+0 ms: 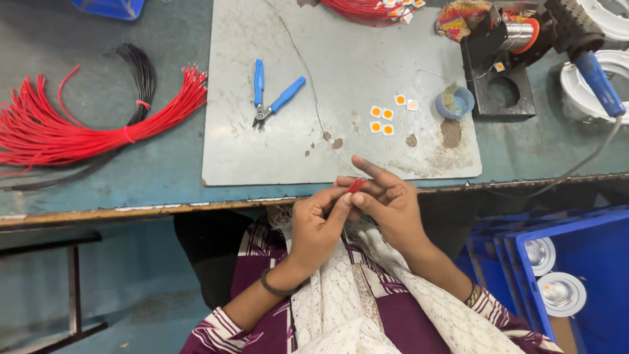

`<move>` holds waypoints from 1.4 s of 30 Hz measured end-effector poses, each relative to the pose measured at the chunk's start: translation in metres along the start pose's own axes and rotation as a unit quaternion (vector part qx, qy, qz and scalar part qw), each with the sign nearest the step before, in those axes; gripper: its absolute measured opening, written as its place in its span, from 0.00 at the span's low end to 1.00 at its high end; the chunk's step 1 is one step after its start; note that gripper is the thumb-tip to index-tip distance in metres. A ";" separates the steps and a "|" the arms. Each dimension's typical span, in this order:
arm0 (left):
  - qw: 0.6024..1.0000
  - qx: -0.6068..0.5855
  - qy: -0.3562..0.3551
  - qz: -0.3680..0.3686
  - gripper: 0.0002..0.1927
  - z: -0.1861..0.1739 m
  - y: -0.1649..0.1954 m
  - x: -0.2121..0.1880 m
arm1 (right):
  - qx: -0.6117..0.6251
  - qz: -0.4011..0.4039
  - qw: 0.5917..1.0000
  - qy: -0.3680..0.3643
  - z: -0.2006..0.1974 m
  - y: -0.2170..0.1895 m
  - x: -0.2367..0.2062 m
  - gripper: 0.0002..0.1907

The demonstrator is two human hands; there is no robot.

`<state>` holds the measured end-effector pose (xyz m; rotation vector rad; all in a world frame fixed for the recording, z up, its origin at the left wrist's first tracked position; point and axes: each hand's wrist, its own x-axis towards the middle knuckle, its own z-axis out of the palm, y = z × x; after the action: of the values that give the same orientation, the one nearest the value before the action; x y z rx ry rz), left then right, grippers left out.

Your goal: The person solders red and black wires to small LED components at a workbench. They hold a soldering iron, apply it to wire ends and component pads, dip wire ends into a flux cup, and use pliers to trim and arrange the wires.

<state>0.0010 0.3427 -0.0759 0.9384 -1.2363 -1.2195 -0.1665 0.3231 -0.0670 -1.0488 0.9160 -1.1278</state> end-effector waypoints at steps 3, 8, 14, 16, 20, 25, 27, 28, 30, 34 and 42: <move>0.986 -0.114 0.002 -0.124 0.12 0.001 -0.014 0.003 | -0.045 -0.004 0.999 0.030 0.001 0.005 0.004 0.27; 0.983 -0.142 -0.010 -0.120 0.12 0.001 -0.028 0.005 | -0.056 0.002 0.997 0.047 -0.002 0.009 0.007 0.23; 0.984 -0.110 0.007 -0.141 0.12 -0.001 -0.028 0.005 | -0.078 0.004 0.996 0.049 0.000 0.015 0.009 0.25; 0.985 -0.106 0.014 -0.133 0.12 -0.003 -0.029 0.004 | -0.080 0.014 0.996 0.042 0.003 0.009 0.013 0.26; 0.986 -0.119 0.035 -0.111 0.11 -0.017 -0.033 0.002 | -0.125 -0.090 0.984 -0.090 0.004 -0.028 0.044 0.29; 0.982 -0.146 0.070 -0.095 0.10 -0.044 -0.035 -0.005 | -0.330 -0.197 0.902 -0.197 0.003 -0.069 0.136 0.31; 0.980 -0.159 0.080 -0.092 0.09 -0.054 -0.032 -0.009 | -0.460 -0.225 0.813 -0.278 0.017 -0.062 0.175 0.36; 0.979 -0.154 0.090 -0.094 0.09 -0.058 -0.031 -0.010 | -0.512 -0.255 0.762 -0.303 0.027 -0.055 0.192 0.39; 0.978 -0.147 0.111 -0.094 0.10 -0.065 -0.027 -0.013 | -0.609 -0.313 0.641 -0.348 0.047 -0.037 0.220 0.47; 0.966 -0.189 0.132 -0.115 0.10 -0.077 -0.023 -0.019 | -0.715 -0.302 0.525 -0.349 0.077 -0.006 0.244 0.41; 0.971 -0.178 0.131 -0.093 0.10 -0.088 -0.020 -0.021 | -0.601 -0.198 0.649 -0.423 0.095 0.009 0.233 0.46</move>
<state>0.0864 0.3511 -0.1108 0.9251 -0.7028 -1.3596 -0.0278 0.1129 -0.0621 -2.6766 0.5573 -0.0271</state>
